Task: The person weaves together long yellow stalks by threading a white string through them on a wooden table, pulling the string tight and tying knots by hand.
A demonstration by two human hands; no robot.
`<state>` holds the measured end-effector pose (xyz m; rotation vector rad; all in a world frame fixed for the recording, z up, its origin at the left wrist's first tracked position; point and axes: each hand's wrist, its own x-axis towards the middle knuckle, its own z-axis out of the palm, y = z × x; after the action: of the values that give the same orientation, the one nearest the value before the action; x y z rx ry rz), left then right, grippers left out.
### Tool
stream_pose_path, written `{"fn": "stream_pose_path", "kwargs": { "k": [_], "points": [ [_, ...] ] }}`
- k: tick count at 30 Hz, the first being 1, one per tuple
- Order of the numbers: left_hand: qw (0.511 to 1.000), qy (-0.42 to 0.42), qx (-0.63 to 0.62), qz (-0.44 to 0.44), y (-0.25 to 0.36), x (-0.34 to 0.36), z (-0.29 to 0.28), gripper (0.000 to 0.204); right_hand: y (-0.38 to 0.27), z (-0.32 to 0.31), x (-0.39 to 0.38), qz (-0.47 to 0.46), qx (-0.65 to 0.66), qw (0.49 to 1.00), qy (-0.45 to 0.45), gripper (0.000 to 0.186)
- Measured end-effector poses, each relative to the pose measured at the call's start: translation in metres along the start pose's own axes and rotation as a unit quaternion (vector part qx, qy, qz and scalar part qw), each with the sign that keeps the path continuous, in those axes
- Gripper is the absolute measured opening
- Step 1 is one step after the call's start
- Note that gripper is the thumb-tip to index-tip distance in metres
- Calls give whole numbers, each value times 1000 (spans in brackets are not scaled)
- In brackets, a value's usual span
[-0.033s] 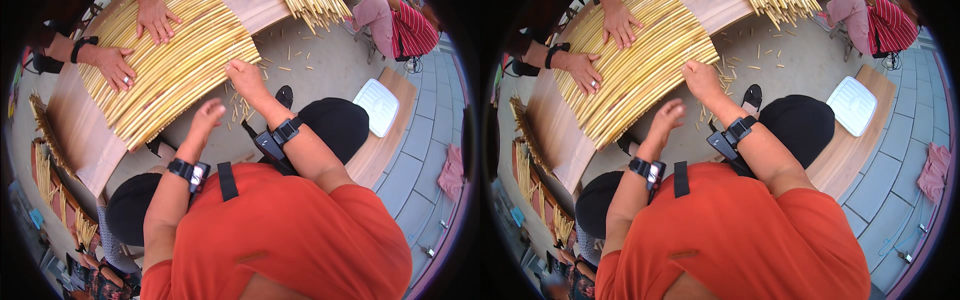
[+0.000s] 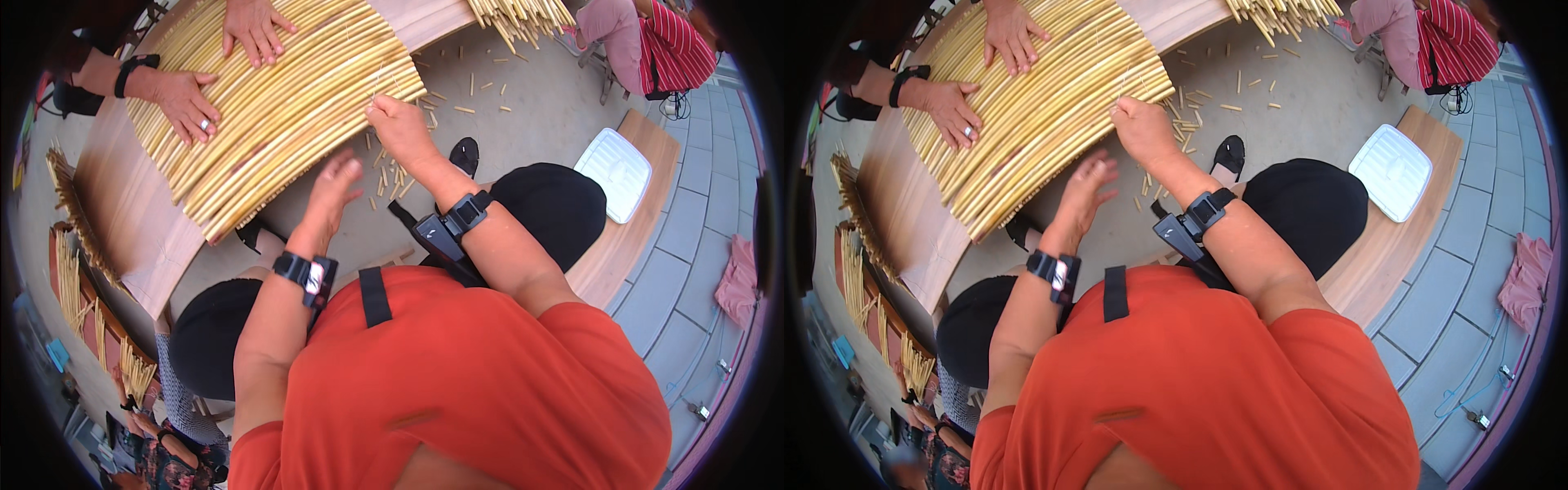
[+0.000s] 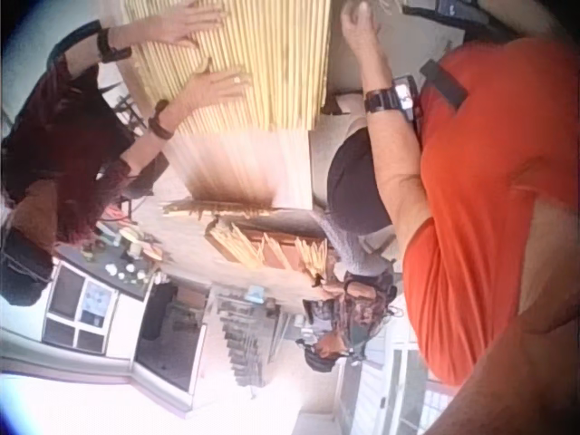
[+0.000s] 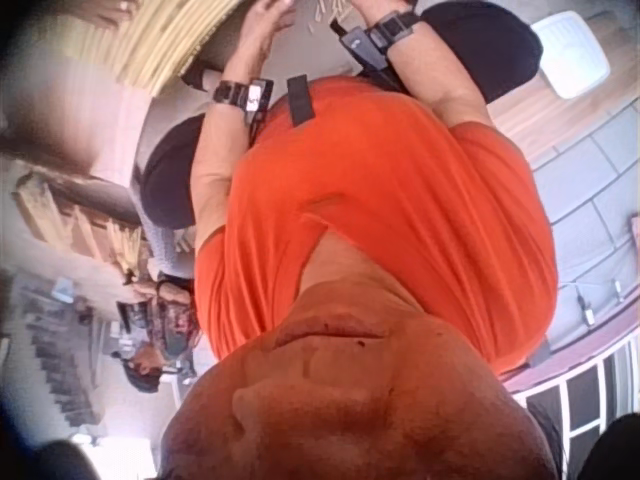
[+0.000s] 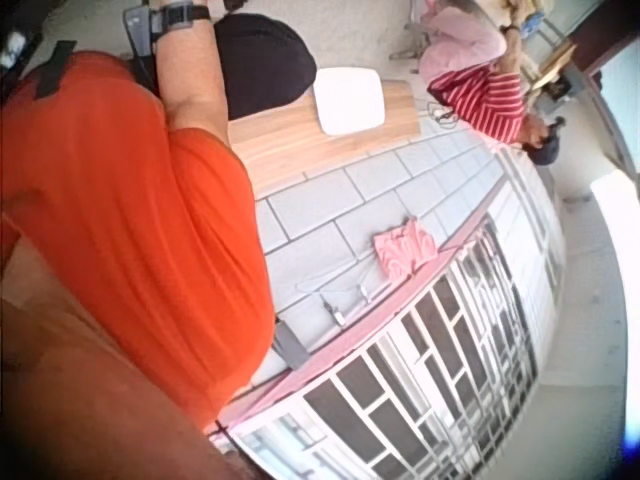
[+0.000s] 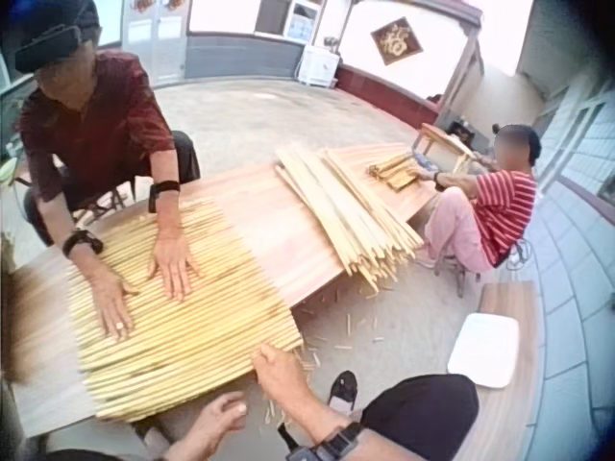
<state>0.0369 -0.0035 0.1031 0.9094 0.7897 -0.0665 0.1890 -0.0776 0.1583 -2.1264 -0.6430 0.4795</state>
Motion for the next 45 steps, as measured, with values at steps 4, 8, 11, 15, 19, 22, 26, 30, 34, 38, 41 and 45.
{"fn": "stream_pose_path", "kwargs": {
  "k": [4, 8, 11, 15, 19, 22, 26, 30, 34, 38, 41, 45],
  "points": [
    [956, -11, -276, 104, -2, 24, 8, 60, -7, 11, -26, -70, -35, 997, -25, 21],
    [913, 38, -357, 193, 0, 32, 28, 48, -5, 16, -44, -96, -76, 992, -25, 20],
    [914, 64, -354, 188, -1, 35, 31, 46, 7, 15, -44, -115, -117, 986, -31, 18],
    [907, 11, -389, 160, -1, 38, 31, 50, 18, 17, -45, -125, -123, 984, -41, 15],
    [936, -3, -347, 63, 17, 18, 33, 60, 21, 19, -62, -150, -147, 976, -57, 14],
    [951, -25, -308, -18, 24, 11, 27, 57, 29, 21, -78, -182, -125, 973, -64, 17],
    [942, -64, -329, -13, 13, 21, 12, 45, 43, 0, -83, -217, -88, 962, -143, 18],
    [936, 33, -351, 26, 12, 20, 29, 42, 63, -30, -84, -132, -127, 975, -129, 18],
    [936, 101, -333, 52, 9, 20, 36, 44, 47, -54, -65, 10, -48, 998, -28, 20],
    [943, 62, -326, 29, 25, 5, 47, 50, 17, -45, -36, -62, -2, 998, -8, 18],
    [941, 34, -337, 15, 30, 5, 42, 61, -12, -21, -3, -200, -7, 979, 45, 19],
    [942, 61, -328, -23, 32, 6, 43, 59, -42, -4, 45, -176, -121, 974, -76, 22]
  ]
}}
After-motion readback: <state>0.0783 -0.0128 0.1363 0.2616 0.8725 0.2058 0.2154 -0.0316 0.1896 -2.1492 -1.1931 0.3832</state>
